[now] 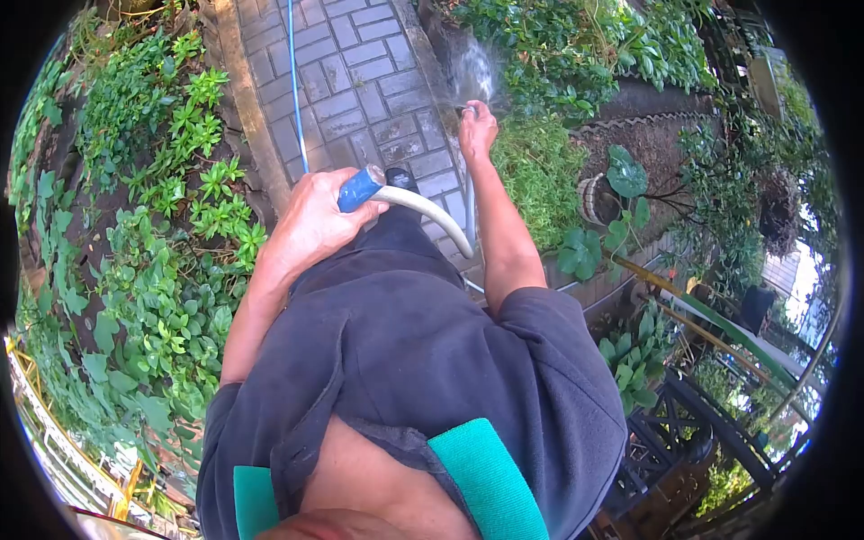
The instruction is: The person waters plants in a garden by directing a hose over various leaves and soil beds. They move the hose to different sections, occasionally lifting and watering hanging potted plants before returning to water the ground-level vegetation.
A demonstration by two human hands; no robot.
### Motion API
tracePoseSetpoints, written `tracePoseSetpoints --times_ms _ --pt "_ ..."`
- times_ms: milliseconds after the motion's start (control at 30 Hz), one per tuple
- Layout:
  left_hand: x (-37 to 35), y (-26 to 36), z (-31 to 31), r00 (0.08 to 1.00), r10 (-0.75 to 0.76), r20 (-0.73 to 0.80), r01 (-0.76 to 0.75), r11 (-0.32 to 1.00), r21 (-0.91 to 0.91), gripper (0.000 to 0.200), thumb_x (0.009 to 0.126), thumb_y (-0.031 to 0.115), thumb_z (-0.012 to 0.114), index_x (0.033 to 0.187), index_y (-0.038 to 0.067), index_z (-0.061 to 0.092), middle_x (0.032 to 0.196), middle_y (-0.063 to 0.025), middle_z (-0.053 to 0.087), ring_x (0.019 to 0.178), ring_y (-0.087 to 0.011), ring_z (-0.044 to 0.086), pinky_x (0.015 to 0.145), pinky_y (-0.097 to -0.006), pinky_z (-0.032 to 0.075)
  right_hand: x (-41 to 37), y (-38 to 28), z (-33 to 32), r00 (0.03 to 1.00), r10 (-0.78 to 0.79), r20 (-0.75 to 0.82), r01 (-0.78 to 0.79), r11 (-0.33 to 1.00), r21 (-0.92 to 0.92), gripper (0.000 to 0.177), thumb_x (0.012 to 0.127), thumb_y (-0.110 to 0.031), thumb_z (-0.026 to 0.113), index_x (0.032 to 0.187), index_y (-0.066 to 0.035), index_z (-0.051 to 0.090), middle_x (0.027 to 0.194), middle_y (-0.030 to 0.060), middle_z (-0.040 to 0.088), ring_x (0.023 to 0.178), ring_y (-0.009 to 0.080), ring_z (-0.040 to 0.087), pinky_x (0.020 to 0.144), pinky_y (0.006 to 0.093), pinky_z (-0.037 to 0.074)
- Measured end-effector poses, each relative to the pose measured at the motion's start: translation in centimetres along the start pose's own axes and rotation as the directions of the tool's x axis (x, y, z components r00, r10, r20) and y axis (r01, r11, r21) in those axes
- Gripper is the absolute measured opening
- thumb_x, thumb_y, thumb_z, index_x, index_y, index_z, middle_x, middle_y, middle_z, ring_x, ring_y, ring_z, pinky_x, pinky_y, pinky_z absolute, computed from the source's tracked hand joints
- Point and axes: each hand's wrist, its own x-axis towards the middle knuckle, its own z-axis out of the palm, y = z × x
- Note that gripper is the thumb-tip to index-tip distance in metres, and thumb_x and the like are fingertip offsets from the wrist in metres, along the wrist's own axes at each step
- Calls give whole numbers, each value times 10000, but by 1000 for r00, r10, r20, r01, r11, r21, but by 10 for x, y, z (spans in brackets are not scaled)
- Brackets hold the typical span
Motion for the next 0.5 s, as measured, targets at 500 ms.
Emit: tracePoseSetpoints --times_ms 500 --pt "-14 -6 -5 998 65 -24 -67 995 -71 272 756 225 730 924 19 674 742 -187 652 714 -353 642 667 -393 484 -7 -68 -13 975 -143 169 186 943 -276 229 811 -185 572 995 -83 662 789 203 656 743 326 643 739 412 481"
